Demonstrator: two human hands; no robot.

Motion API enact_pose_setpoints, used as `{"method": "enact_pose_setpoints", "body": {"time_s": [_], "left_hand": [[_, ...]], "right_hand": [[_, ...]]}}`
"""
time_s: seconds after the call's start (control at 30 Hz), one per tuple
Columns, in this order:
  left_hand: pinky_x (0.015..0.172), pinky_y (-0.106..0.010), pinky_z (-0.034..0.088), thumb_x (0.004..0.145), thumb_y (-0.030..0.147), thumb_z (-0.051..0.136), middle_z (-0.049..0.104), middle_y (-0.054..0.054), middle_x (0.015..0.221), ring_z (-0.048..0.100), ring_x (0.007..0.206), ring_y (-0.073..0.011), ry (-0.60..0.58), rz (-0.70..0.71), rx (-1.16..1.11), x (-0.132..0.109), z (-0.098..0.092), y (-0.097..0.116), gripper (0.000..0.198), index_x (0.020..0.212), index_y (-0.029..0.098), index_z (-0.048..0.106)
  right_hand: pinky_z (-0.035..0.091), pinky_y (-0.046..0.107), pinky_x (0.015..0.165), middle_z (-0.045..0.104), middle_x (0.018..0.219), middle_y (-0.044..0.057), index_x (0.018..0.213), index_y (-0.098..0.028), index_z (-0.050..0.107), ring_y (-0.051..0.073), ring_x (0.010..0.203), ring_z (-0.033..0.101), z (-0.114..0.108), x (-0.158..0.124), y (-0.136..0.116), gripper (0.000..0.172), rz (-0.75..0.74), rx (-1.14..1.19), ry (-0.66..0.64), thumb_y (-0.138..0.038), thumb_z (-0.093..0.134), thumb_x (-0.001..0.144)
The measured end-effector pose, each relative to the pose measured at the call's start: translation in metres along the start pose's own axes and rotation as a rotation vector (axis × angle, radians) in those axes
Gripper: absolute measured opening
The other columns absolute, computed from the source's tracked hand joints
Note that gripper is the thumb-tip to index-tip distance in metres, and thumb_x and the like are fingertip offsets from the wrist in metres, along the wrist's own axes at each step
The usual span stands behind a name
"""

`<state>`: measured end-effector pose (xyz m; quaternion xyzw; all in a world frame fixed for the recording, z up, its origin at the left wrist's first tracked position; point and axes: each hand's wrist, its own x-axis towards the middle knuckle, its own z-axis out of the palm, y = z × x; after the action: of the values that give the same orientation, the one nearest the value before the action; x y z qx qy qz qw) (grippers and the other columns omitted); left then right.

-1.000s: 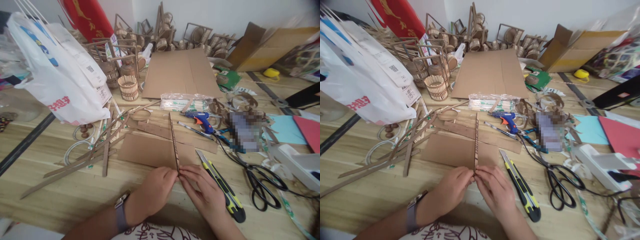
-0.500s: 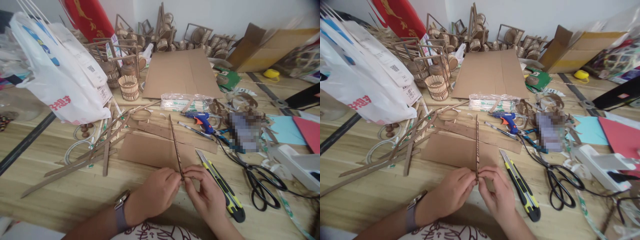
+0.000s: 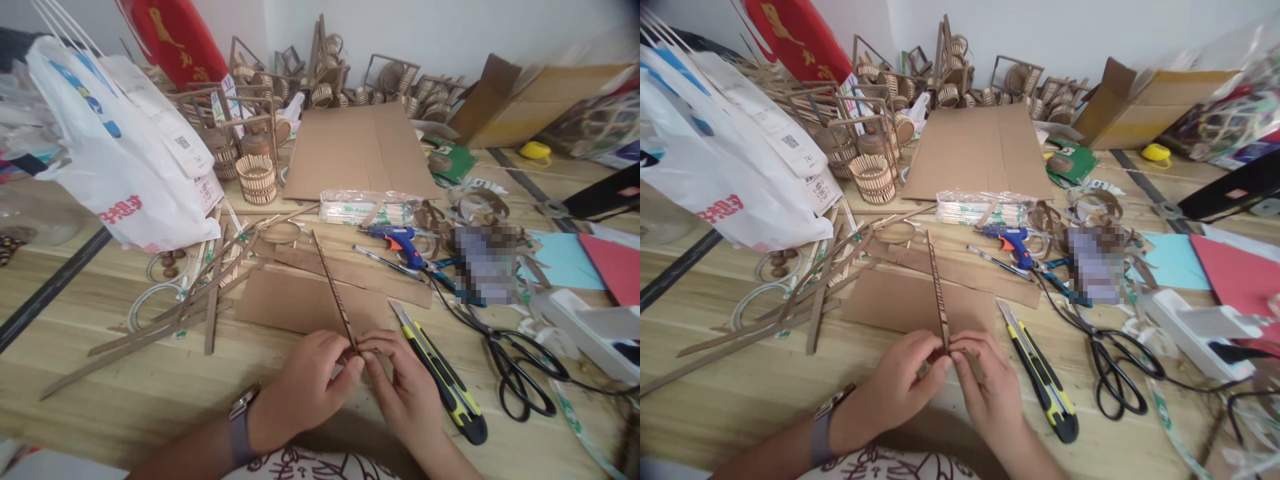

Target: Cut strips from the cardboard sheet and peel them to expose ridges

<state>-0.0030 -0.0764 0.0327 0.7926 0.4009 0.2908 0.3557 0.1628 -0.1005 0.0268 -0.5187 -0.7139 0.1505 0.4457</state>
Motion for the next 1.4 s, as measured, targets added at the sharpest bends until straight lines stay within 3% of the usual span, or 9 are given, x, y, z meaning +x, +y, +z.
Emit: {"method": "enact_pose_setpoints", "body": {"time_s": [0.37,0.63,1.0,1.23,1.4], "left_hand": [[0.053,-0.025,0.023,0.085,0.013,0.041,0.041,0.004,0.057,0.039,0.053,-0.0107,0.059,-0.1,-0.087,-0.002,0.009,-0.001,0.022,0.065,0.02,0.034],[0.054,-0.025,0.023,0.086,0.014,0.042,0.039,0.004,0.058,0.038,0.055,-0.0106,0.063,-0.046,-0.084,-0.002,0.006,-0.003,0.024,0.065,0.02,0.033],[0.058,-0.025,0.027,0.088,0.012,0.042,0.045,0.003,0.061,0.043,0.059,-0.0122,0.053,0.044,-0.017,-0.002,0.005,-0.004,0.024,0.066,0.02,0.035],[0.06,-0.024,0.033,0.095,0.023,0.046,0.056,0.0,0.068,0.052,0.064,-0.0141,0.011,-0.058,-0.064,-0.001,0.002,-0.001,0.023,0.073,0.019,0.048],[0.054,-0.024,0.028,0.094,0.019,0.043,0.049,0.002,0.061,0.045,0.056,-0.0122,-0.007,-0.105,-0.094,-0.003,0.006,0.0,0.027,0.067,0.02,0.042]], "right_hand": [[0.05,0.032,0.08,0.063,0.095,0.006,0.096,-0.021,0.059,0.019,0.091,0.061,0.012,-0.008,-0.002,0.008,-0.126,-0.188,0.049,-0.016,0.053,0.095],[0.051,0.023,0.07,0.063,0.086,0.002,0.082,-0.024,0.06,0.015,0.081,0.064,0.006,0.0,-0.007,0.016,0.11,0.092,-0.028,-0.021,0.053,0.095],[0.052,0.021,0.07,0.063,0.083,0.001,0.076,-0.024,0.057,0.014,0.079,0.064,0.002,0.005,-0.004,0.02,0.225,0.285,-0.081,-0.023,0.053,0.095],[0.051,0.026,0.074,0.066,0.089,0.002,0.089,-0.025,0.058,0.016,0.084,0.065,0.004,-0.004,-0.001,0.011,0.053,0.012,-0.012,-0.023,0.051,0.097],[0.048,0.033,0.073,0.069,0.085,0.002,0.093,-0.024,0.055,0.019,0.079,0.066,0.004,-0.004,0.0,0.01,-0.123,-0.202,-0.001,-0.018,0.048,0.096]]}}
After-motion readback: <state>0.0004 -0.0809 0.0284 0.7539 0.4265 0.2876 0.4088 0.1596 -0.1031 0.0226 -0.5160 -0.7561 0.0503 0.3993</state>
